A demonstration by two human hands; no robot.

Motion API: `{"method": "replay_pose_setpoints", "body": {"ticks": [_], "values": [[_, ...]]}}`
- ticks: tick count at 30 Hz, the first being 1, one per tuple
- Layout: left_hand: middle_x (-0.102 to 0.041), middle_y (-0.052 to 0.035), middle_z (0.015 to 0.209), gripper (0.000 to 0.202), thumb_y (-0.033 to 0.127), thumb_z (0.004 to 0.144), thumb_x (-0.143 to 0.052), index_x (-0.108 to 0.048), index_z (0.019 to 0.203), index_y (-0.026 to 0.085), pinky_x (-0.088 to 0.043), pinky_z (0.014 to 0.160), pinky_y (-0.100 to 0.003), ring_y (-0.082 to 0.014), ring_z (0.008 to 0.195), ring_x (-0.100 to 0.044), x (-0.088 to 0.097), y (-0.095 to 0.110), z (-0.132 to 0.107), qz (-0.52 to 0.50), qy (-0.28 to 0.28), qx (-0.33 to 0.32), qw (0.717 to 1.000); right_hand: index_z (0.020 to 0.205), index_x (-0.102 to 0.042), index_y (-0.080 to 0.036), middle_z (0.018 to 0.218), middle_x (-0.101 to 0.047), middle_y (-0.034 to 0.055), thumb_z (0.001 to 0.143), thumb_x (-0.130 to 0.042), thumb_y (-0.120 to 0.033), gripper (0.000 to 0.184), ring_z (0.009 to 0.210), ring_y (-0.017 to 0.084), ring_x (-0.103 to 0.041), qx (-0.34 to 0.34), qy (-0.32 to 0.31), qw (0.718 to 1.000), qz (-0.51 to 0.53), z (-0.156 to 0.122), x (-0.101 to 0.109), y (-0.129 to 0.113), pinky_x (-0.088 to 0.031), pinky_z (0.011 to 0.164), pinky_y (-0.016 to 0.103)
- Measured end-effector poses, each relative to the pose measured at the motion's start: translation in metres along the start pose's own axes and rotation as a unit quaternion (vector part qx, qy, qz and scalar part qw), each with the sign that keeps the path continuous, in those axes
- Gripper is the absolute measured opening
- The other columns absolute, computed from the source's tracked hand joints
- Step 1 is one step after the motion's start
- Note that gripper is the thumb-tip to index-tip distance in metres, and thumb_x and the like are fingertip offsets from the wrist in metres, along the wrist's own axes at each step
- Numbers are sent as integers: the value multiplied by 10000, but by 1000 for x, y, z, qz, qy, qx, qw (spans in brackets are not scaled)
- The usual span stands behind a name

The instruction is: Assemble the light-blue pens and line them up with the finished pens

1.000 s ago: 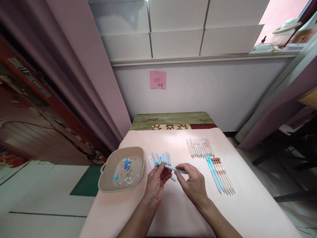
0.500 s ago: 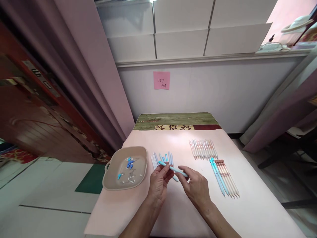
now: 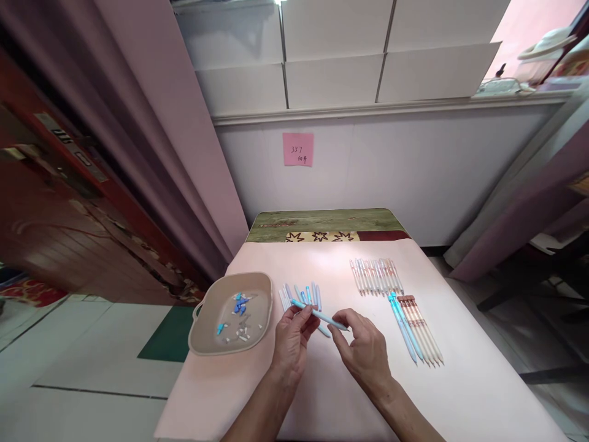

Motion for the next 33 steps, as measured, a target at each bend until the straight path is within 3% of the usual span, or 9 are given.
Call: {"method": "replay_pose_setpoints", "body": {"ticks": [7,12,19,24,31,33], "values": [[-710,-62,842,244,171,644,-801,-618,803,143,-549,725,-251,-142,780,-657,0,0,1,-7,4,-7,1000,979,-561,-232,743,-645,-5,822,-573,-345,194,648,168,-616,-57,-10,997,47,-2,-3,14,-440,588,250],[-701,-55,841,231,172,652,-796,-624,803,145,-540,756,-250,-138,804,-650,0,0,2,-11,5,-18,1000,802,-567,-230,706,-642,-12,833,-552,-316,93,636,153,-598,-48,-18,998,30,0,0,11,-411,593,233],[-694,-47,844,265,185,629,-810,-633,821,138,-527,762,-252,-130,789,-638,-4,3,-1,4,-10,-33,999,667,-601,-218,540,-606,-13,930,-431,-420,373,490,123,-552,-50,-35,998,-19,-1,-4,14,-323,499,214],[-692,-35,828,270,191,626,-809,-628,820,143,-517,757,-249,-127,777,-640,-7,5,-4,16,-15,-42,999,927,-620,-228,702,-669,-9,839,-573,-466,258,613,151,-612,-43,-37,998,-4,-2,-5,14,-379,557,221],[-708,-51,814,334,196,606,-815,-594,851,146,-512,762,-270,-147,779,-656,-8,4,-2,49,-16,-54,997,756,-601,-224,607,-650,-8,931,-447,-403,294,500,136,-570,-44,-73,996,-9,-4,-13,16,-314,509,231],[-715,-55,825,390,224,638,-800,-580,952,155,-507,755,-273,-152,775,-659,-8,8,-4,85,-13,-78,993,750,-594,-223,591,-646,-13,936,-440,-392,294,474,130,-557,-45,-84,995,-19,-5,-14,15,-293,497,231]]}}
Point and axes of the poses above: each hand's wrist, its own z-axis towards the middle knuckle, its own x-axis out of the back of the hand, y = z × x, the point moved 8 cm from there along z, towards the middle knuckle
